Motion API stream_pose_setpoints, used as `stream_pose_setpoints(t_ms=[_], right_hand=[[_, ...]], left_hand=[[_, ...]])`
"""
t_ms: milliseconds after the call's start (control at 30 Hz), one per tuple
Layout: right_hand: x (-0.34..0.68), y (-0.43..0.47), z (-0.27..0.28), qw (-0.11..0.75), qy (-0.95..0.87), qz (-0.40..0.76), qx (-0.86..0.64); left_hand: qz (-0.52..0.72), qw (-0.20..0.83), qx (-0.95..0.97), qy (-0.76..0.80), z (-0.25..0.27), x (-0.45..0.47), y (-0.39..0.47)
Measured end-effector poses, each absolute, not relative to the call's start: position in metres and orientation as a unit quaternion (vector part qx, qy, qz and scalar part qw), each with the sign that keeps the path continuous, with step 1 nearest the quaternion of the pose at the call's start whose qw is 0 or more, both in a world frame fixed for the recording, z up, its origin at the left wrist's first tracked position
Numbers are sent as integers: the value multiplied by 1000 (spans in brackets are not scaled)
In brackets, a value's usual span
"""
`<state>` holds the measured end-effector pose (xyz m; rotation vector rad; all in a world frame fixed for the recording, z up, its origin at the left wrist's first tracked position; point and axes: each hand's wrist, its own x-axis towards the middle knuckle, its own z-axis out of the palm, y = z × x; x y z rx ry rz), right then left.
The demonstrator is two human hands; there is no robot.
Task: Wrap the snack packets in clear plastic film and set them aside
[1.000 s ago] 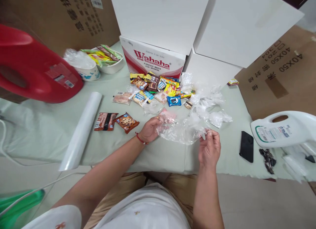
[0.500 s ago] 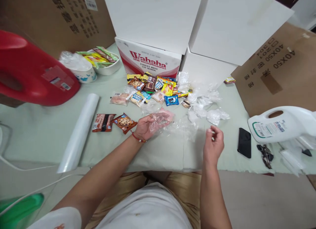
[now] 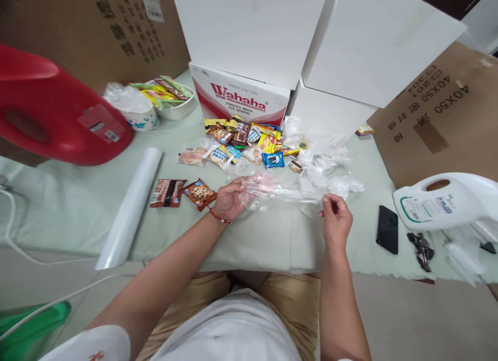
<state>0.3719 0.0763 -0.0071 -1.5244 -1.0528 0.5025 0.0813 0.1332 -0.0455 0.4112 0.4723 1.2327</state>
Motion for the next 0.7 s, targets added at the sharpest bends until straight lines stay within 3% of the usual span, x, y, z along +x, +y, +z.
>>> stream_pose_setpoints(t_ms=[133, 267, 400, 700], right_hand=[[364, 65, -1, 672, -421, 230, -564], [358, 68, 3, 687, -443, 272, -507], [360, 74, 6, 627, -525, 300, -491], [346, 77, 22, 472, -700, 311, -437]], left_hand=[[562, 771, 219, 204, -38, 81, 129], [526, 777, 257, 231, -28, 77, 126], [477, 756, 321, 314, -21, 80, 122], [379, 541, 537, 524, -5, 121, 101]])
